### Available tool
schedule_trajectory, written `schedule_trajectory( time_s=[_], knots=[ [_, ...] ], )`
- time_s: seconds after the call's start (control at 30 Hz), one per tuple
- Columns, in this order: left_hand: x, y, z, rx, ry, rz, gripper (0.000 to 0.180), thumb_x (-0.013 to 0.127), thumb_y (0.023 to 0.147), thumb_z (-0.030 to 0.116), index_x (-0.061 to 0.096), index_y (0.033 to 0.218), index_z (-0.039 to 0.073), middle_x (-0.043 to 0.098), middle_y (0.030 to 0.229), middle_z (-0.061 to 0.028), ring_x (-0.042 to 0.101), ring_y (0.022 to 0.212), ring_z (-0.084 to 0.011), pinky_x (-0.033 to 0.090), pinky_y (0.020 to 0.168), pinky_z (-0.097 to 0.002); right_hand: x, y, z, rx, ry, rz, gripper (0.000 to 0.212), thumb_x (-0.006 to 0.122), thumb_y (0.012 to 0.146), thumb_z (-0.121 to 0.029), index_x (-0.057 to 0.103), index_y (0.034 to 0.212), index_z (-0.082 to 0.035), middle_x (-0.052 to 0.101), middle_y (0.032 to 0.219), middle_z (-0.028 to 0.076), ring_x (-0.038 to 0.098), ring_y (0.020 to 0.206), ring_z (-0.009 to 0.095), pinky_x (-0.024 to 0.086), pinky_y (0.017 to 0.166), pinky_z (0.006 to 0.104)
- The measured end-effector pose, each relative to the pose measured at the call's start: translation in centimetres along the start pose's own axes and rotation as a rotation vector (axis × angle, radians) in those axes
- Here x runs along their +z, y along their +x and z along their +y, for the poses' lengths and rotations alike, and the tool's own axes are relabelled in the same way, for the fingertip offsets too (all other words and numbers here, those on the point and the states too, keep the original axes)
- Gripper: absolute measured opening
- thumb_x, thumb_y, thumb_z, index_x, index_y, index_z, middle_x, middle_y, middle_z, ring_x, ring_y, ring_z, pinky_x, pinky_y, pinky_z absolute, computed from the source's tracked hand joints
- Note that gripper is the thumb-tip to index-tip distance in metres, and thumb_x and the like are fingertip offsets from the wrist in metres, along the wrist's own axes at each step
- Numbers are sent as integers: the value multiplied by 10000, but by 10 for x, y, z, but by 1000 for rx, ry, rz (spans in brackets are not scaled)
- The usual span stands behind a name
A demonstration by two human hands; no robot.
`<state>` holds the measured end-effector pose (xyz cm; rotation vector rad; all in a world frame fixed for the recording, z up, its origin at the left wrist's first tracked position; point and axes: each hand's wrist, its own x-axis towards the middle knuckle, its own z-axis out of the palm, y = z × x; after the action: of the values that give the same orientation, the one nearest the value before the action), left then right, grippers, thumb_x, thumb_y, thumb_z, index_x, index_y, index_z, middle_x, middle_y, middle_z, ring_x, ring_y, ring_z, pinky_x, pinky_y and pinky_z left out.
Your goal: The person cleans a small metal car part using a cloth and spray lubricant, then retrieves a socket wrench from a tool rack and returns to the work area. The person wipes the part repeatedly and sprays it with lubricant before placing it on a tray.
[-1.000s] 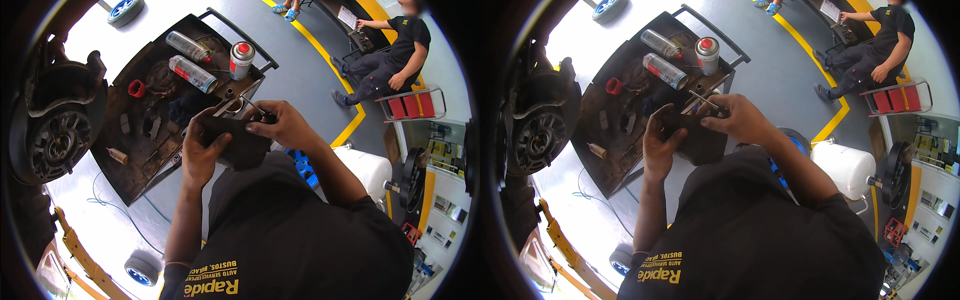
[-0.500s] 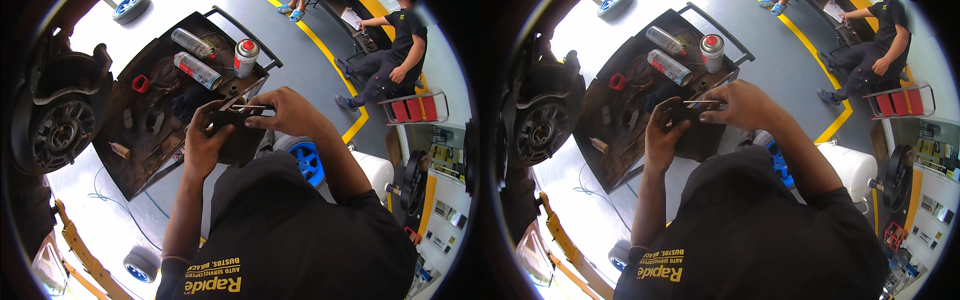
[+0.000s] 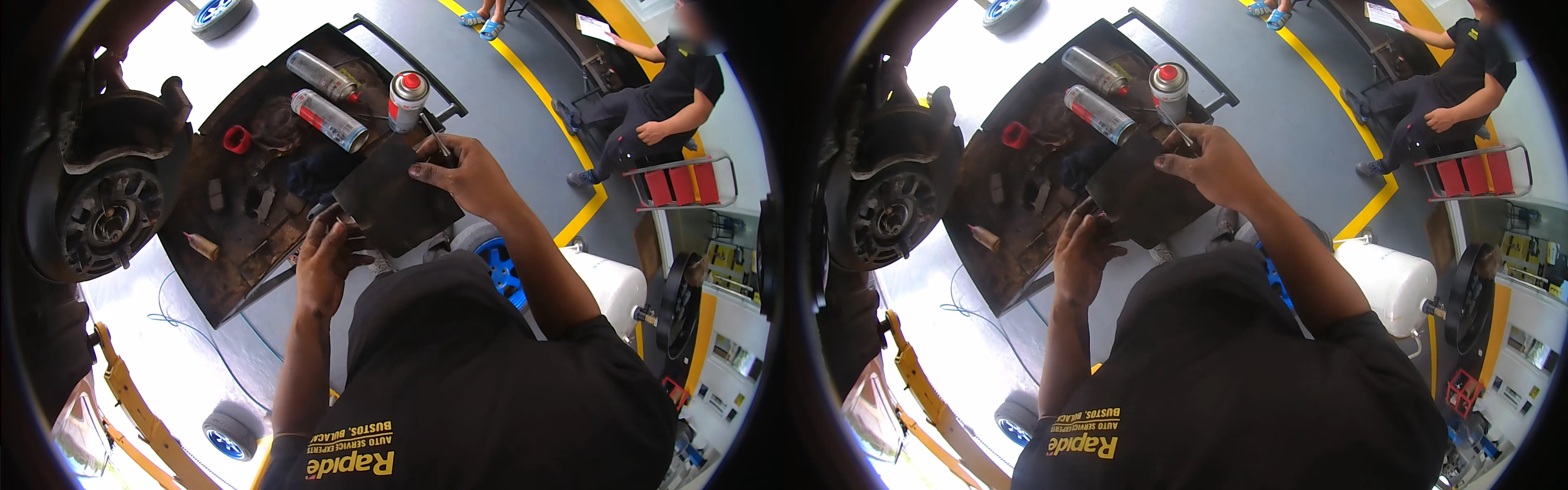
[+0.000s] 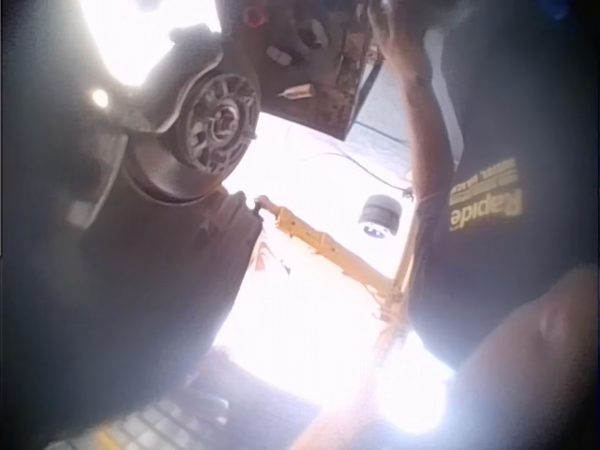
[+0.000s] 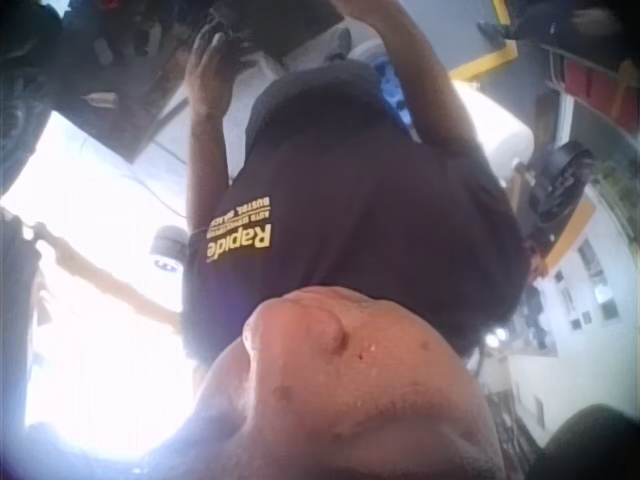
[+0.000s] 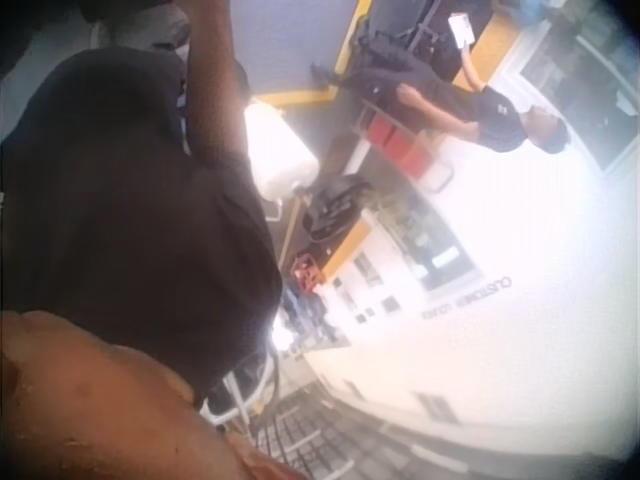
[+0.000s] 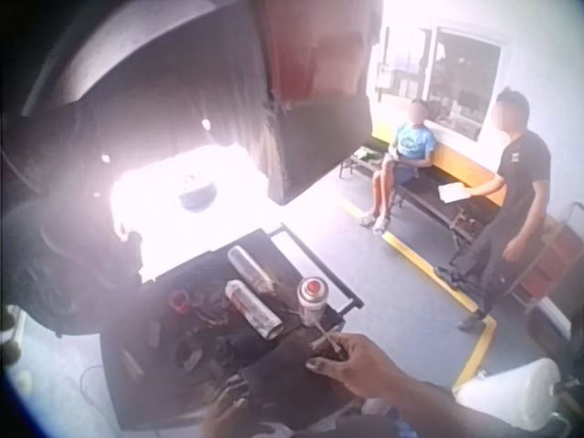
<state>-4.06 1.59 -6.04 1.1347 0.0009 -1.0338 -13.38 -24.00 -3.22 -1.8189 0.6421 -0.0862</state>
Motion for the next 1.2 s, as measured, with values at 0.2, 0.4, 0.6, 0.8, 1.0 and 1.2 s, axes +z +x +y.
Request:
schedule_trajectory(
  time_s=[0.2,0.4,0.6,0.8,1.0,1.2],
  knots=[
    [9,-5,-25,114,228,8,219,656,1049,130,679,1209,-18,745,1093,-91,704,942,-154,576,792,-317,12,-5,9,109,169,55,329,849,929,-274,722,1101,-24,725,944,25,640,934,99,481,918,276],
    [7,3,-19,255,344,102,189,642,1075,180,682,1133,4,727,957,-59,661,798,-117,528,708,-283,29,-29,11,86,309,-153,387,850,920,-212,719,1210,8,779,1070,80,711,992,145,536,952,304],
    [5,3,-16,164,287,103,257,627,1099,253,690,1128,6,723,941,-46,646,786,-96,507,673,-262,44,-37,18,144,392,-202,365,831,920,-119,720,1237,25,791,1131,104,732,1020,160,553,965,321],
    [0,5,-17,198,280,122,280,668,1081,220,699,1218,-23,755,1101,-44,654,991,-92,513,907,-265,55,-39,18,120,404,-151,388,859,896,-126,718,1227,21,792,1117,96,733,1010,150,560,952,311],
    [-8,5,-15,220,498,223,278,685,1071,240,730,1133,-27,753,1004,-38,647,915,-89,515,846,-265,75,-39,20,28,269,-47,392,891,859,-176,738,1156,29,807,1049,117,761,951,167,574,888,326],
    [-12,4,-9,32,229,154,261,666,1072,240,717,1092,-14,681,840,-25,590,687,-97,502,627,-274,74,-38,24,-118,-83,-28,327,899,835,-186,756,1016,46,787,913,198,776,795,247,579,757,366]
  ],
)
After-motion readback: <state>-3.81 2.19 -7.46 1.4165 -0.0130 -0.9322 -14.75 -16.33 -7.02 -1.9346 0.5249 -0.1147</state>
